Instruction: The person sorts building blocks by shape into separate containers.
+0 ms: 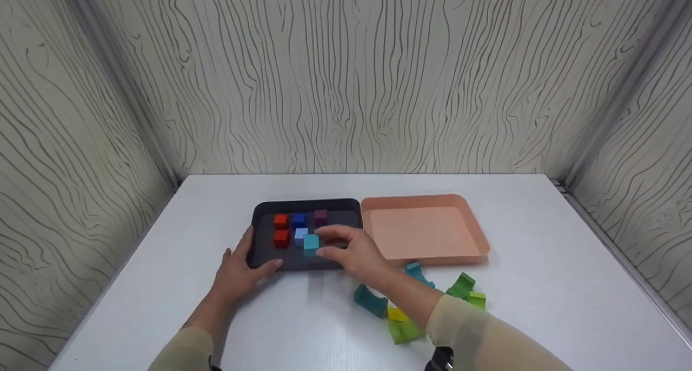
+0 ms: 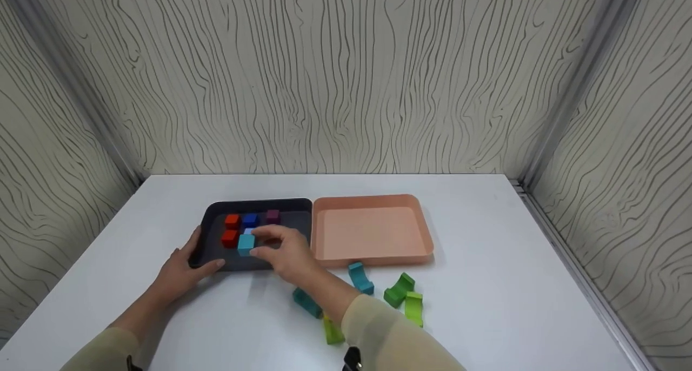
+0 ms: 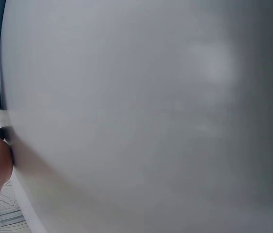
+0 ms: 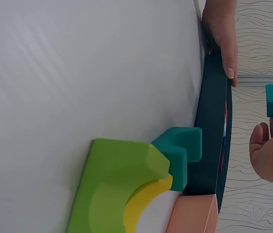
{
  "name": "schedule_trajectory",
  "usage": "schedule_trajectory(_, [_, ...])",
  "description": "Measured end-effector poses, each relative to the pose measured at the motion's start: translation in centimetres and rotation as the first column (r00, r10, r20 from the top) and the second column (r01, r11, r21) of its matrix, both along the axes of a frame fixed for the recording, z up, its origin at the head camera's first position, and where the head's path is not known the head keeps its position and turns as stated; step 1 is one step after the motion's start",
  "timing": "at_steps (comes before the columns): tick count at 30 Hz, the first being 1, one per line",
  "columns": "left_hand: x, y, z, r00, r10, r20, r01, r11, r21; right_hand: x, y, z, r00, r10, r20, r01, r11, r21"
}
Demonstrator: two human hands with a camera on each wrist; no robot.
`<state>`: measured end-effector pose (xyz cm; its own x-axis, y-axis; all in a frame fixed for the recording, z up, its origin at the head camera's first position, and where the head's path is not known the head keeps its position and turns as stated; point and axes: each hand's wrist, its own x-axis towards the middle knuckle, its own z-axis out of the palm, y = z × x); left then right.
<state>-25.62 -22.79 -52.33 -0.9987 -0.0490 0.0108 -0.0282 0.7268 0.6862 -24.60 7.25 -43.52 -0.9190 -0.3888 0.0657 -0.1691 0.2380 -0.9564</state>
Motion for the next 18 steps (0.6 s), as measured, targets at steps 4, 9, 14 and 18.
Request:
schedule_trajectory(4, [0.0,0.0,-0.1,1.0,0.005,0.005,-0.005,1.0,0.006,-0.8,0.3,0.3,1.0,-0.015,-0.008,0.015,1.0,-0.01])
schedule_trajectory(9, [-0.1,0.0,-0.1,1.0,0.001,-0.016,0.0,1.0,0.017,-2.1,0.8,0.4,0.999,-0.034,-0.022,0.034,0.999,-0.008])
schedule_trajectory(14, [-0.2,0.0,-0.1,0.998,-0.027,-0.059,0.029,0.999,0.026,-3.5,1.4,-0.1,0.996,-0.056,-0.073,0.055,0.998,-0.007])
schedule_trajectory(18, [-0.2,-0.1,-0.2,0.996,-0.037,-0.077,0.04,0.999,0.03,-4.4,1.6,-0.9,0.996,-0.077,-0.054,0.076,0.997,-0.024])
